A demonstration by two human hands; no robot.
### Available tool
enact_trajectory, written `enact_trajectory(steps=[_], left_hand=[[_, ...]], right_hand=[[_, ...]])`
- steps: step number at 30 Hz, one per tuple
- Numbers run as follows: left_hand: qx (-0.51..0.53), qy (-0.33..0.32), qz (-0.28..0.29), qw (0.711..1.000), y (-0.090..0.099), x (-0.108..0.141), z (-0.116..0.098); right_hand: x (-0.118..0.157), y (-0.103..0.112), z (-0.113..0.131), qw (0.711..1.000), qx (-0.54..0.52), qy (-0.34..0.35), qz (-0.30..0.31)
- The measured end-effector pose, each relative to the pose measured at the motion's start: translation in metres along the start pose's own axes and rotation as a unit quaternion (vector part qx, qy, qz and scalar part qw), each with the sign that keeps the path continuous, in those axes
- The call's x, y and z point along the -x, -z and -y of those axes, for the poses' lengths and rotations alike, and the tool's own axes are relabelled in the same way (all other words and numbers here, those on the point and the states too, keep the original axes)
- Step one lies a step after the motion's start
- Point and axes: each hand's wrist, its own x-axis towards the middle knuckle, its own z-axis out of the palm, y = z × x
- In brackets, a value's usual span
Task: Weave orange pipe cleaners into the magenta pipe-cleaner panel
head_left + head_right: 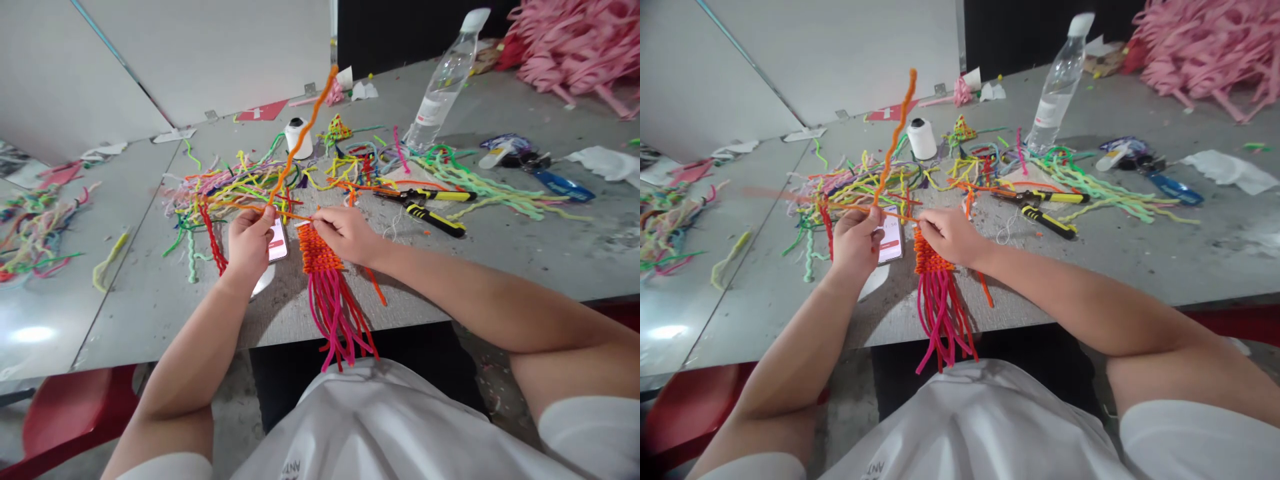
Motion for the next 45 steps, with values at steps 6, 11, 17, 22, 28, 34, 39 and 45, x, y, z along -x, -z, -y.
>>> enact_trajectory(steps=[6, 11, 17, 22, 28, 34, 39, 45], left_hand=[[0.002, -0.019, -0.016, 1.0, 0.004, -0.007, -0.007], [-0.001, -0.023, -0.05, 0.998, 0.007, -0.013, -0.016], [0.008, -0.038, -0.074, 0.996, 0.014, -0.021, -0.025], [0.03, -0.049, -0.104, 0.993, 0.03, -0.035, -0.03], [0.042, -0.066, -0.119, 0.99, 0.047, -0.049, -0.03], [0.059, -0.071, -0.139, 0.986, 0.059, -0.057, -0.033], [0.052, -0.077, -0.144, 0.985, 0.063, -0.061, -0.035], [0.026, -0.067, -0.148, 0.986, 0.065, -0.064, -0.032]], right_hand=[[-0.001, 0.003, 0.0, 1.0, 0.007, 0.005, -0.013], [-0.001, 0.007, -0.003, 1.0, 0.011, -0.017, -0.01], [-0.003, 0.009, -0.008, 0.999, 0.026, -0.022, -0.007], [-0.004, 0.013, -0.01, 0.999, 0.016, -0.03, -0.012], [-0.005, 0.014, -0.012, 0.999, 0.016, -0.042, -0.01], [-0.005, 0.01, -0.017, 0.999, 0.003, -0.033, -0.023], [-0.006, 0.013, -0.02, 0.999, 0.008, -0.033, -0.025], [-0.008, 0.015, -0.022, 0.999, 0.007, -0.038, -0.021]])
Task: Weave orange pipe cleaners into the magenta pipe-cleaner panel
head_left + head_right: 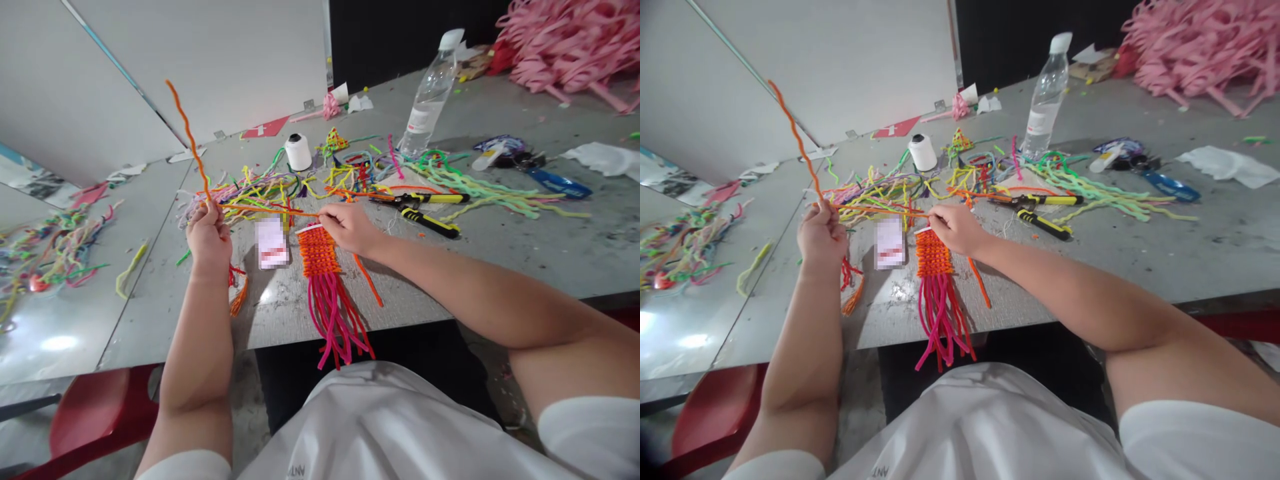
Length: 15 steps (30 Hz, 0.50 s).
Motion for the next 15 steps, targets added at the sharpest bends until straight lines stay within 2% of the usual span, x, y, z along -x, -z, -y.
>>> enact_trajectory(steps=[15], left_hand=[[-0.037, -0.016, -0.005, 0.999, 0.01, -0.012, -0.004]], right_hand=[[-0.002, 0.005, -0.003, 1.0, 0.013, 0.003, 0.001]])
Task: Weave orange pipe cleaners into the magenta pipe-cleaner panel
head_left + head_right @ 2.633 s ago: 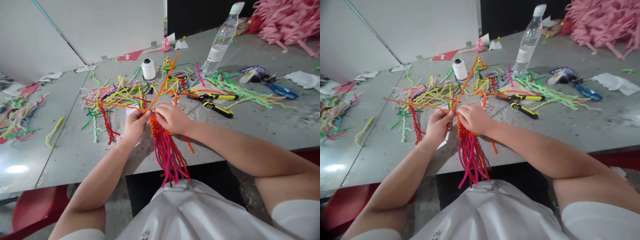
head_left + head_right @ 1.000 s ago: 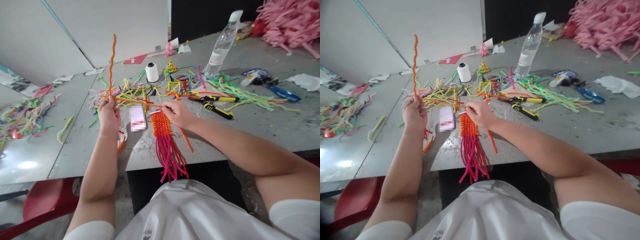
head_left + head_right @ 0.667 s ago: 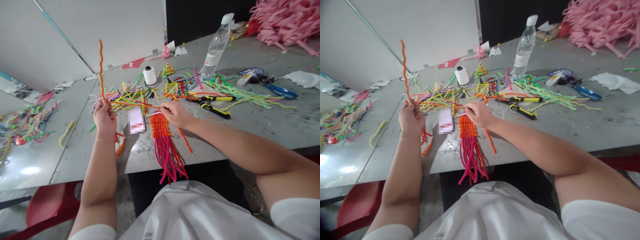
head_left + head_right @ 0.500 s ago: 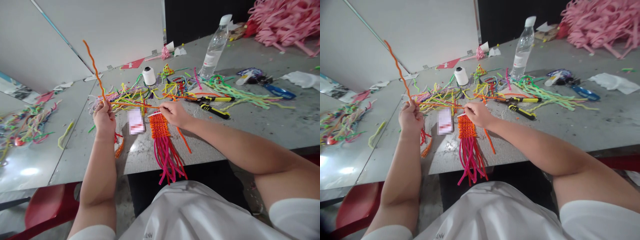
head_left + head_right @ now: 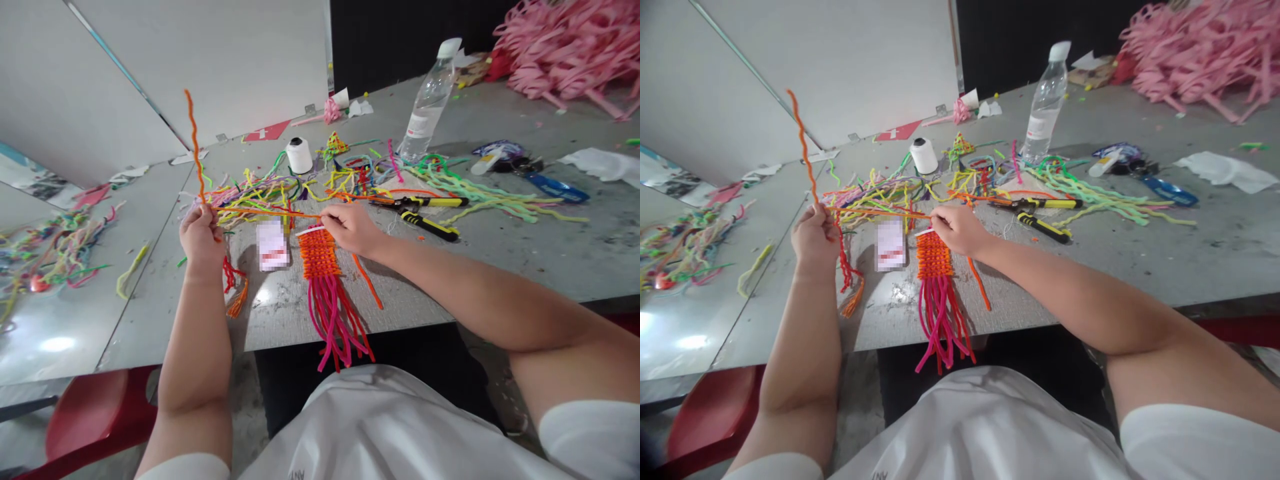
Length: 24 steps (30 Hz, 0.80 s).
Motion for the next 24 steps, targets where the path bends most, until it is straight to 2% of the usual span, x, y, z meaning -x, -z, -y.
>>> enact_trajectory(steps=[4, 13, 18, 24], left_hand=[[0.007, 0.007, 0.022, 1.0, 0.001, 0.001, 0.001], [0.009, 0.008, 0.032, 0.999, 0.004, -0.002, -0.002], [0.0, -0.004, 0.032, 0.999, 0.003, -0.002, -0.002], [-0.044, -0.014, 0.033, 0.998, 0.008, -0.007, 0.008]], right_hand=[[-0.001, 0.004, 0.0, 1.0, -0.002, -0.001, 0.001], [-0.005, 0.007, -0.001, 1.0, -0.007, 0.004, 0.018], [-0.007, 0.01, -0.005, 0.999, 0.017, 0.018, 0.034], [-0.009, 0.011, -0.016, 0.993, 0.083, 0.051, 0.064]])
